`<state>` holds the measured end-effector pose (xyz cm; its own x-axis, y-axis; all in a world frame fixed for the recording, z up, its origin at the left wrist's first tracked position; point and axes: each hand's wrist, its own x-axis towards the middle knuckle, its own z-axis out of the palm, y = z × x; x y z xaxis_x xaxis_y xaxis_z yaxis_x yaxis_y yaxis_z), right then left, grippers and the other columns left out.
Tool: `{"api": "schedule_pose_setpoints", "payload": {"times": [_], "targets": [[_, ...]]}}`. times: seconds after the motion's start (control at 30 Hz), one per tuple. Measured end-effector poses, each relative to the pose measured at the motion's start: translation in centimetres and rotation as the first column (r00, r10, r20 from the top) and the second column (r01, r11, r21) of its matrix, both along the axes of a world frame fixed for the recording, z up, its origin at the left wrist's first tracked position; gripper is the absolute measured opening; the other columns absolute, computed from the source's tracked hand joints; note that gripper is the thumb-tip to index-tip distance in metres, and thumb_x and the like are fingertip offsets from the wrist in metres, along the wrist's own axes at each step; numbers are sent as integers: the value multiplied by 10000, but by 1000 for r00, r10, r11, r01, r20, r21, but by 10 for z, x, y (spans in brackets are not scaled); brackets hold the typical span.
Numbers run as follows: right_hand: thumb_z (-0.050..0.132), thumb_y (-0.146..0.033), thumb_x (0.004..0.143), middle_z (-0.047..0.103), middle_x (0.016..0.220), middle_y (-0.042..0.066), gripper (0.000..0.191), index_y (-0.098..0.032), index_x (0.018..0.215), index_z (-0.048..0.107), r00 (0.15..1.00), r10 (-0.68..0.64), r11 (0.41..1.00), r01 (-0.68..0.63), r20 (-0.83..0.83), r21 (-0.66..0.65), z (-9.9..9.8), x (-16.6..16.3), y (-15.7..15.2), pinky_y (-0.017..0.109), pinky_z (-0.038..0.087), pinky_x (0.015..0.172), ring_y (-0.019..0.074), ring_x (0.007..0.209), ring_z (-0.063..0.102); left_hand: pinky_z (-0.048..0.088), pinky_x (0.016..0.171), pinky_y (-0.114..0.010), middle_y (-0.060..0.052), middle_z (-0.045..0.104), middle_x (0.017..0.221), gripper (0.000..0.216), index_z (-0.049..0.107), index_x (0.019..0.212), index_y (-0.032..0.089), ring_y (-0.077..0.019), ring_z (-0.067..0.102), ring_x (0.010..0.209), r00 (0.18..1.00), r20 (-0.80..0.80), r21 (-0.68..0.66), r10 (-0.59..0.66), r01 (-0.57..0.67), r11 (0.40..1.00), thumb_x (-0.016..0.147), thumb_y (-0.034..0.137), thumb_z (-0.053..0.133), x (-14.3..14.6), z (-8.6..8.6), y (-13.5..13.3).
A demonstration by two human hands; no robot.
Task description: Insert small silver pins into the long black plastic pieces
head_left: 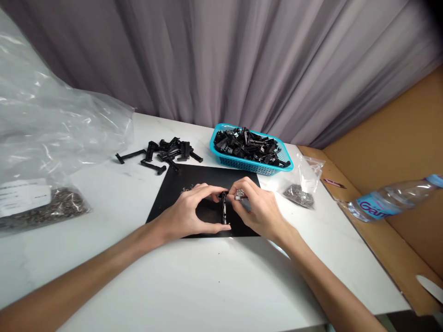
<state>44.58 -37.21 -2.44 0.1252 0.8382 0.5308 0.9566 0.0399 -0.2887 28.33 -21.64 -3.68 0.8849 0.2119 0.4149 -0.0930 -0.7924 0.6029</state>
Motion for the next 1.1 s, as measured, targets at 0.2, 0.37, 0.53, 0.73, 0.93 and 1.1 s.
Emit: {"api": "schedule_pose_setpoints", "payload": {"times": [0.2,0.37,0.53,0.73,0.93,1.1], "targets": [[516,-222,1008,678,1018,23,24,-222,1025,532,999,-51,999,51,-14,-14,-3,-6,4,236,388,526,125,729,653,535,850,-366,-28,679,969,637,633,1265,216,-225,650,935,1000,6,16,-5,5,1000,725,443,884,0,0,0],[489,-216,1002,667,993,27,35,-225,1011,522,995,-95,995,95,-4,-34,-3,-11,5,243,395,541,150,787,670,534,852,-350,-23,671,961,630,633,1269,212,-216,646,927,999,41,26,-9,8,1000,730,417,886,0,-1,0],[506,-203,984,661,979,20,31,-227,992,524,993,-115,992,114,-12,-44,-2,-13,5,245,390,539,151,792,676,530,856,-350,-27,668,967,629,627,1278,209,-216,644,931,999,44,36,-5,3,999,741,421,878,0,-3,0],[534,-200,980,678,967,14,30,-229,982,541,984,-168,984,164,-52,-73,1,-18,3,254,359,525,167,826,682,522,865,-356,-28,667,966,612,620,1284,223,-219,629,934,999,42,79,-24,21,997,760,427,862,0,-6,2],[513,-199,1006,699,960,26,53,-221,975,550,981,-194,980,195,29,-30,-1,-22,5,263,355,510,161,824,696,530,867,-363,-30,676,958,609,622,1292,228,-226,632,933,998,50,79,-23,19,997,763,418,857,0,-4,2],[474,-181,1032,709,953,37,94,-199,984,552,976,-190,981,192,105,-13,-5,-23,7,262,354,508,148,800,714,545,873,-376,-30,694,957,613,623,1274,218,-231,660,935,1000,28,77,1,-3,997,748,411,874,0,-2,1]]}}
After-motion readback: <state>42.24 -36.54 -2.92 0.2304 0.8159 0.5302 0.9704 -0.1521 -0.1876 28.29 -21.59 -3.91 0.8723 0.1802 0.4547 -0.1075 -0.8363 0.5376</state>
